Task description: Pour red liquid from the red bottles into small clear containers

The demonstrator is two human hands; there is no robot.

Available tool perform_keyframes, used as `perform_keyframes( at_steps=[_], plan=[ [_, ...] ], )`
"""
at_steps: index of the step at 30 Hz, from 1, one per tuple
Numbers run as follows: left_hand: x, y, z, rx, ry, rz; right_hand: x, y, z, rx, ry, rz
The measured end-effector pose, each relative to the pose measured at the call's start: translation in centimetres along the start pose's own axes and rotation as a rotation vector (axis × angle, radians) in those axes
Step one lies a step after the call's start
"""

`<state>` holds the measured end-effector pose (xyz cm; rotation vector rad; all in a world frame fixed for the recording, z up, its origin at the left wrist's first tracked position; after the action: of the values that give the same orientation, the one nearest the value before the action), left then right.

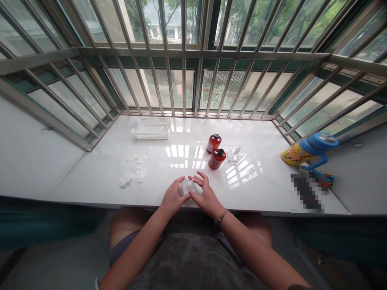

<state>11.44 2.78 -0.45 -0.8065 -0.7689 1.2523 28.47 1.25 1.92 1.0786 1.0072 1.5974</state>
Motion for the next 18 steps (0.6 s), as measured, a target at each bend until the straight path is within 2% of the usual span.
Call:
perform_keyframes(
  at_steps=[8, 13, 18],
  plan=[
    [-0.1, 0.4, -0.4, 0.015, -0.024, 0.030, 1.2, -1.5, 0.5, -0.026, -0.177, -0.073],
    [-0.8, -0.3, -0.8, 0.050, -0.161, -0.006, 0.4, -2.0, 1.1, -0.070, -0.271, -0.128],
    [-1.0, -1.7, -2.1, 0.123, -0.261, -0.082, -0.3, -2.1, 2.2, -0.099, -0.307, -0.125]
  ],
)
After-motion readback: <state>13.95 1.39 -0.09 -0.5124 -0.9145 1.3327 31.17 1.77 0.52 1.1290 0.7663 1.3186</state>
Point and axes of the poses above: each hand's wrist, its own x-axis towards the middle knuckle, its own z-axis out of the back of the hand, y = z × x, the point moved 9 cm from there along x, towards the middle knuckle, and after that the axes turned 4 degrees about z, right-handed, at the moved point
